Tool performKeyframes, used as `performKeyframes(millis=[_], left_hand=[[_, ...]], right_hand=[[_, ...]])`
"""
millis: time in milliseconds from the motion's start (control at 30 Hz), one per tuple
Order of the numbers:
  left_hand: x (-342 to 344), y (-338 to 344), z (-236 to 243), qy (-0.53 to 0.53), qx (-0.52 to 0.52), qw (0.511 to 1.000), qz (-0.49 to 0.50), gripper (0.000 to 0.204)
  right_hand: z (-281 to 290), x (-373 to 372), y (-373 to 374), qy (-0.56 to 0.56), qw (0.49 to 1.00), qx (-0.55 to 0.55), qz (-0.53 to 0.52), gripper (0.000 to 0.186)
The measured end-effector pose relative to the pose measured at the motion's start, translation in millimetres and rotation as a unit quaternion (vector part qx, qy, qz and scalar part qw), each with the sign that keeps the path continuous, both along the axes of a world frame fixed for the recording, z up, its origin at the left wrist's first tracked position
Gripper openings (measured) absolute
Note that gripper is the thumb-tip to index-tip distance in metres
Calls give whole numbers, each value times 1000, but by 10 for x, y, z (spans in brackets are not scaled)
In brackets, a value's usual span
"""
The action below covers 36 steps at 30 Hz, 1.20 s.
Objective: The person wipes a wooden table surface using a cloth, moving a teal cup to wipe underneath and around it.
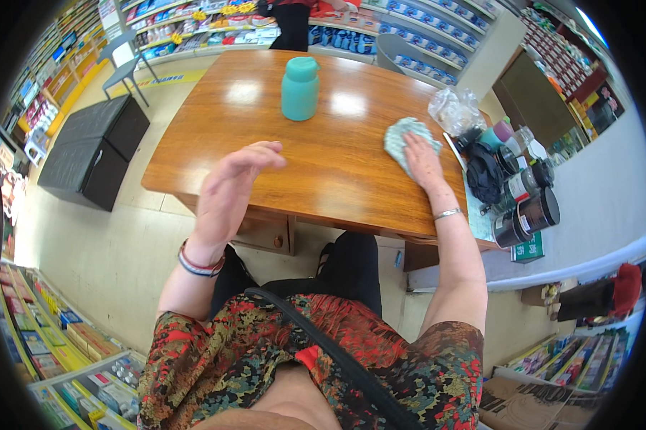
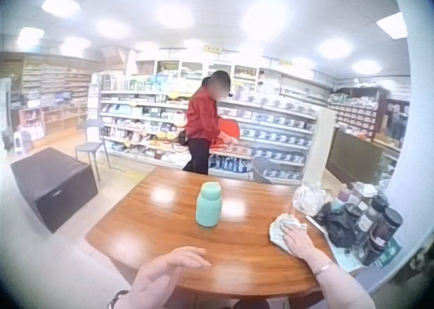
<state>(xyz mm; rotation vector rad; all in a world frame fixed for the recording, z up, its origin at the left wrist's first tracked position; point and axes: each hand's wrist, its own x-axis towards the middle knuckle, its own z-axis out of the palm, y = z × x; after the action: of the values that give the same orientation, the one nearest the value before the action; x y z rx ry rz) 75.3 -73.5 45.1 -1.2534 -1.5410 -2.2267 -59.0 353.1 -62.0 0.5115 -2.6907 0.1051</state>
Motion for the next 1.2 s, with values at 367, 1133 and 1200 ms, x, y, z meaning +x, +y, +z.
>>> performKeyframes(millis=[367,1133,1200], left_hand=[[931,-91,961,98,160,911,-366,47],[878,292,762,-55,190,803,-563,48],[791,380,750,-65,190,790,-579,49]], right_hand=[[226,979,-892,-61,994,21,85,47],[177,821,-972,-75,987,10,143,49],[338,945,-1299,-82,978,11,191,49]])
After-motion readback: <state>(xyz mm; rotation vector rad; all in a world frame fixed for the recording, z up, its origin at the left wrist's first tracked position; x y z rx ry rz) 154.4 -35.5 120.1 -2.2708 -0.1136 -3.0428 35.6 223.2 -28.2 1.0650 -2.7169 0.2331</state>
